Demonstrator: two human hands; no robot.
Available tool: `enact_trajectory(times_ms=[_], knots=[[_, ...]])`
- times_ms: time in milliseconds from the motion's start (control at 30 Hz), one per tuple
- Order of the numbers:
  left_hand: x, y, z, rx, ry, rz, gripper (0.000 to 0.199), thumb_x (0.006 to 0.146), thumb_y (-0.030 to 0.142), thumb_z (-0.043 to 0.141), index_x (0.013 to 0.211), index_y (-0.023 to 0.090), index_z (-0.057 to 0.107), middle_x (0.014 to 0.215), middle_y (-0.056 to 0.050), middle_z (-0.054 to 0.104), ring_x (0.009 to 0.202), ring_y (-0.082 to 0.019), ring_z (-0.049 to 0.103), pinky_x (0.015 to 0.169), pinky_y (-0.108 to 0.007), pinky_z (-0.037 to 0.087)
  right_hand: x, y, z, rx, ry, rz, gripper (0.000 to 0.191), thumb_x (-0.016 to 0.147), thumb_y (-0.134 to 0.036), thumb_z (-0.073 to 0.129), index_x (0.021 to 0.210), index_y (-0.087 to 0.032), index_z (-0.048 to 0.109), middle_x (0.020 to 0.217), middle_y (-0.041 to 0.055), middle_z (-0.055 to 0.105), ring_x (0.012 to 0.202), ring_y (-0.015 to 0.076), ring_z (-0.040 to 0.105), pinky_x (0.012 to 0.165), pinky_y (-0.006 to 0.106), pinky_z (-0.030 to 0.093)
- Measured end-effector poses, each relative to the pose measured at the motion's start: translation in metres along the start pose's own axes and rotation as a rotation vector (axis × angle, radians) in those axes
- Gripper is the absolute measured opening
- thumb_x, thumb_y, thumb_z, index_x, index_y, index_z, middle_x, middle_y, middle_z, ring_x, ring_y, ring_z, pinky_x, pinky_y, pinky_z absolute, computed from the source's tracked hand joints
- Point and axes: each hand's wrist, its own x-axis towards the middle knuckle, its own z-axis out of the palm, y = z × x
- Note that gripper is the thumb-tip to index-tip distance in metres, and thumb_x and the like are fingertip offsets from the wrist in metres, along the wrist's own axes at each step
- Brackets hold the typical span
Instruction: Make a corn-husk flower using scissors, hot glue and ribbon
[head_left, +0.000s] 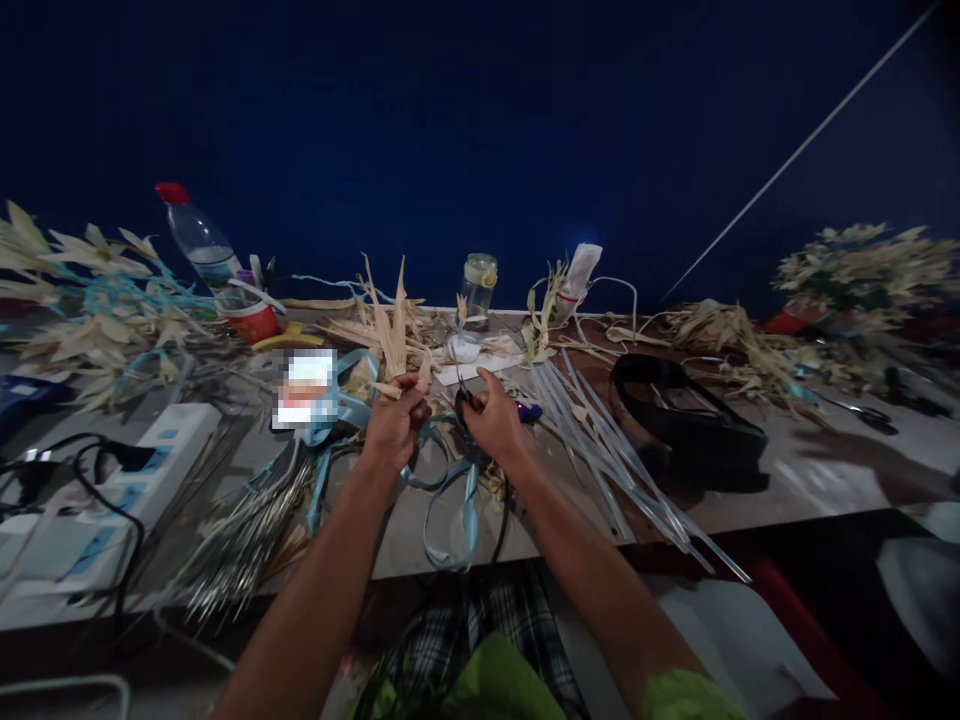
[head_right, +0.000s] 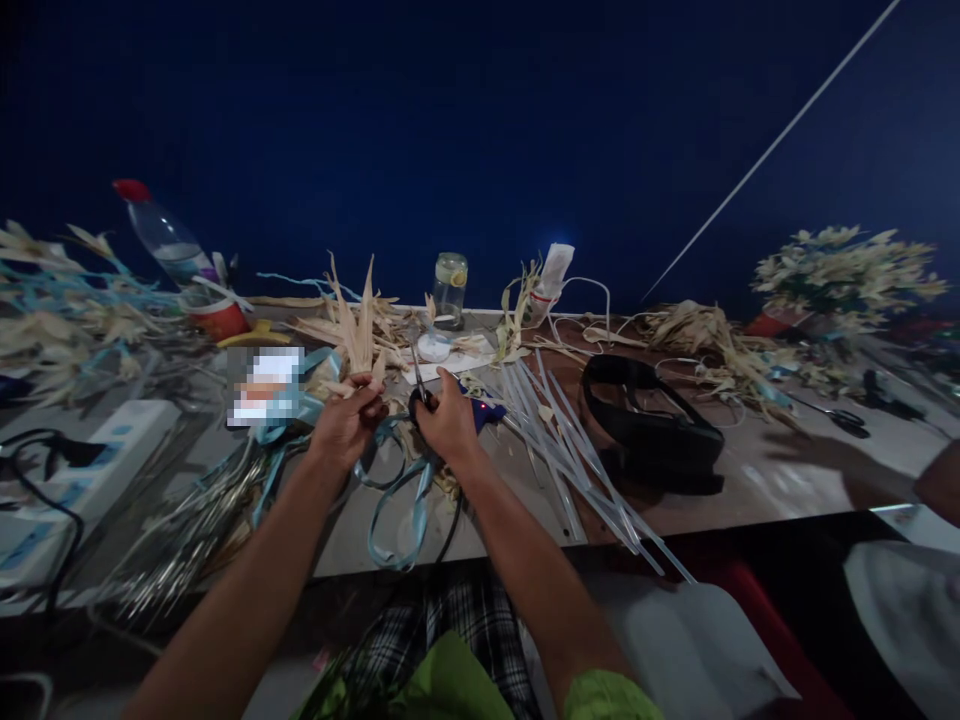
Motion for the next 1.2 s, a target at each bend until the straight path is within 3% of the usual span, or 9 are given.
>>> enact_trajectory(times_ms=[167, 433, 700, 1000, 1200], knots=[[0.001, -0.002, -0.001, 0.045, -0.049, 0.03, 0.028, 0.057, 0.019, 0.072, 0.078, 0.014, 0.055, 0.063, 0.003, 0.052, 0.043, -0.001, 0.036, 0.042, -0.016, 0.029, -0.004, -0.009, 0.001, -0.207, -0.115, -0.061, 0.034, 0.08, -0.028, 0.046, 0.112, -0.019, 0.053, 0.099, 0.0066, 0.065, 0.09, 0.0173, 0.06, 0.08, 0.027, 0.042], [-0.002, -0.007, 0.003, 0.32, -0.06, 0.194, 0.022, 0.06, 0.022, 0.068, 0.078, 0.016, 0.057, 0.055, 0.006, 0.046, 0.044, -0.003, 0.037, 0.045, -0.019, 0.028, -0.007, -0.028, -0.006, -0.64, -0.288, -0.023, 0.049, 0.082, -0.038, 0.045, 0.124, -0.012, 0.04, 0.105, 0.0147, 0.062, 0.097, 0.0249, 0.058, 0.086, 0.037, 0.037], [-0.011, -0.002, 0.007, 0.56, -0.101, 0.296, 0.021, 0.064, 0.028, 0.063, 0.08, 0.015, 0.059, 0.058, 0.003, 0.051, 0.049, -0.007, 0.04, 0.047, -0.02, 0.031, -0.003, -0.036, -0.008, -0.69, -0.42, -0.13, 0.033, 0.086, -0.029, 0.038, 0.111, -0.013, 0.05, 0.093, 0.0133, 0.065, 0.088, 0.0225, 0.061, 0.071, 0.029, 0.042], [-0.009, -0.002, 0.005, 0.492, -0.124, 0.331, 0.018, 0.062, 0.026, 0.067, 0.075, 0.015, 0.061, 0.062, 0.001, 0.055, 0.052, -0.007, 0.044, 0.05, -0.02, 0.033, 0.009, -0.044, -0.001, -0.722, -0.469, -0.223, 0.031, 0.081, -0.021, 0.043, 0.103, -0.006, 0.059, 0.096, 0.0182, 0.065, 0.091, 0.0231, 0.061, 0.072, 0.028, 0.043], [-0.009, -0.001, 0.001, 0.323, -0.128, 0.224, 0.023, 0.06, 0.027, 0.071, 0.077, 0.015, 0.06, 0.049, 0.006, 0.046, 0.045, -0.006, 0.037, 0.045, -0.019, 0.027, 0.016, -0.038, 0.002, -0.695, -0.502, -0.271, 0.031, 0.078, -0.025, 0.047, 0.1, -0.008, 0.062, 0.097, 0.0145, 0.066, 0.093, 0.0203, 0.061, 0.072, 0.024, 0.042]])
